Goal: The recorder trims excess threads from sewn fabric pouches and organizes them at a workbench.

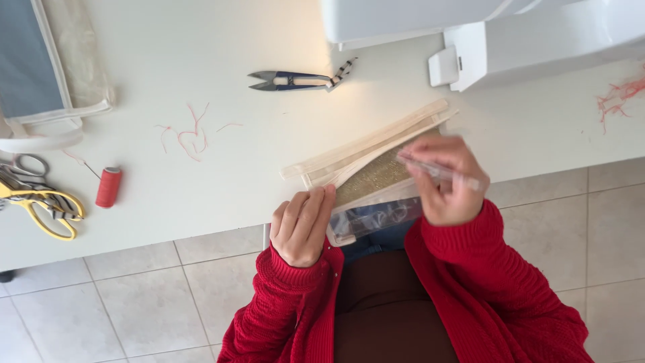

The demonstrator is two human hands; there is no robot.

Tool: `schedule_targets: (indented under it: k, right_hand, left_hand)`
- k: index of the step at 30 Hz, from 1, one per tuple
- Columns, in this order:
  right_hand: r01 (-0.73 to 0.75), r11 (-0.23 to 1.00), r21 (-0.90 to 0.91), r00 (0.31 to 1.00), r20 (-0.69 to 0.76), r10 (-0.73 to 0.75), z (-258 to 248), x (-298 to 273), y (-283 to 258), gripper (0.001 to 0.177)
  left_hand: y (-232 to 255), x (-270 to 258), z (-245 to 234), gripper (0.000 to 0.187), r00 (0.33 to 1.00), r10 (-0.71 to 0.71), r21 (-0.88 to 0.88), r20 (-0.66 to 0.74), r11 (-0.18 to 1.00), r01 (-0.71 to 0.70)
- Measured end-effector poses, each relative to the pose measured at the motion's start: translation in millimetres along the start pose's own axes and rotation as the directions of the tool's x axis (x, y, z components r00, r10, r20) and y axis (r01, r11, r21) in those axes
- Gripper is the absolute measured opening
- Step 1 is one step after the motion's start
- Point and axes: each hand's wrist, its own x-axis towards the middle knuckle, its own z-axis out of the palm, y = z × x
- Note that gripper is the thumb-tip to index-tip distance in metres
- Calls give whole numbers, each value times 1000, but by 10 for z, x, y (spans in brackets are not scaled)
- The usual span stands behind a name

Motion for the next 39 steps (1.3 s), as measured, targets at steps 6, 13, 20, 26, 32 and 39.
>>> schedule_targets:
  k: [6, 13, 20, 26, 32, 39]
  right_hand:
    - [275, 933, -232, 952, 202, -230, 402, 115, -216, 7]
    - [164, 970, -181, 954, 280, -109, 222, 1, -114, 4]
    - [253, 947, -197, 939, 286, -191, 239, -44, -10, 5]
    - [322, 932, -168, 920, 289, -265, 315, 38, -27, 15]
    - [333, 921, -202, 914, 309, -263, 330, 28, -39, 19]
    - [359, 914, -190, 906, 307, -292, 327, -25, 18, 44]
  left_hand:
    - [30, -37, -86, 12, 996, 34, 63, 85, 997, -39]
    - [207, -199, -13, 41, 982, -70, 217, 176, 976, 31]
    - [274, -262, 13, 43, 968, -135, 263, 212, 962, 76]
    - [289, -317, 43, 40, 963, -161, 243, 216, 964, 107]
    - [290, -347, 50, 38, 961, -163, 245, 223, 964, 106]
    - [327, -346, 40, 38, 955, -191, 267, 229, 955, 128]
